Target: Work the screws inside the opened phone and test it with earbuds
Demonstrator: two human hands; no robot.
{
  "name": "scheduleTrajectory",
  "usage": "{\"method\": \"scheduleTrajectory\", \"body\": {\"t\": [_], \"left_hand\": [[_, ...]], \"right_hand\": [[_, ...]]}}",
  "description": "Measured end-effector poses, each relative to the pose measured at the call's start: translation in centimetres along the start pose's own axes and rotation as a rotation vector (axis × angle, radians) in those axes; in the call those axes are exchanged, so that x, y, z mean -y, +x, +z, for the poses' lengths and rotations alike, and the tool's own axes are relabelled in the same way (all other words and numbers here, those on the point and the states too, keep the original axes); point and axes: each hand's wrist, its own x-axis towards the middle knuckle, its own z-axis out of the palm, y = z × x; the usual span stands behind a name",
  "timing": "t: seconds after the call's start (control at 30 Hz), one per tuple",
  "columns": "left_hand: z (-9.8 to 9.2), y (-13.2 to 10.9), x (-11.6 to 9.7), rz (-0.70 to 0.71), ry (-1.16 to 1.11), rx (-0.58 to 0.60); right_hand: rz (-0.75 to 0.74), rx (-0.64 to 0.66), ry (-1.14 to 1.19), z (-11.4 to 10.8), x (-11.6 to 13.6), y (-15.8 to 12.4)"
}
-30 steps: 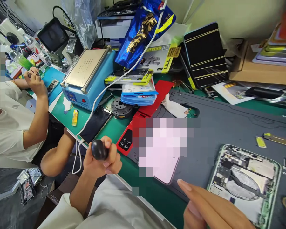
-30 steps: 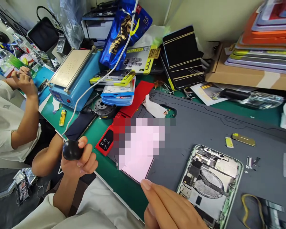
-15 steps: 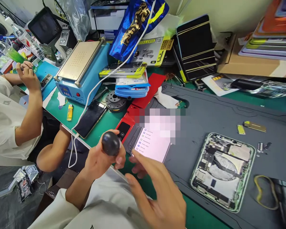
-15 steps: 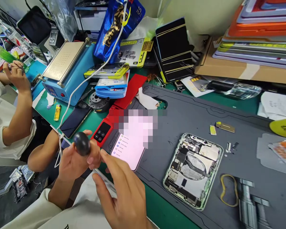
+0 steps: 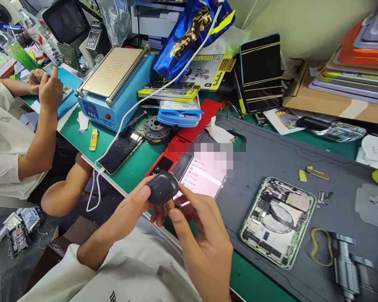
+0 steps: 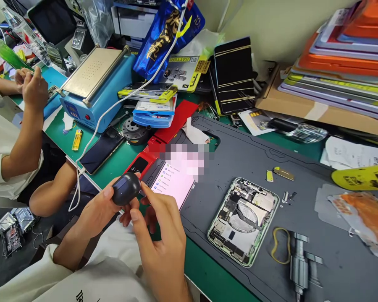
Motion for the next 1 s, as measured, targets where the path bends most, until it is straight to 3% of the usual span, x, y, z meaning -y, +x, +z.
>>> {"method": "scheduleTrajectory", "body": {"t": [0.23,0.47,0.6,0.7,0.8,1.0], "left_hand": [[-0.5,1.1,0.6,-0.206,-0.12,0.049],[-0.3,0.5,0.7,-0.198,-0.052,-0.005],[-0.3,-0.3,0.3,-0.015,0.111,-0.057],[-0.8,-0.5,0.0,0.133,0.177,0.07],[-1.3,-0.3,0.0,0.1,0.169,0.172],[-2.9,0.0,0.8,0.199,0.374,0.18]], "right_hand": [[0.01,-0.007,0.049,0.1,0.6,-0.1],[0.007,-0.009,0.003,0.2,0.0,0.4],[-0.063,-0.019,0.043,0.2,-0.3,0.4],[-0.094,-0.107,0.05,0.6,-0.6,-0.2],[-0.096,-0.172,0.036,0.9,-1.1,-0.6],[-0.14,-0.167,0.08,1.1,-2.2,-0.9]]}}
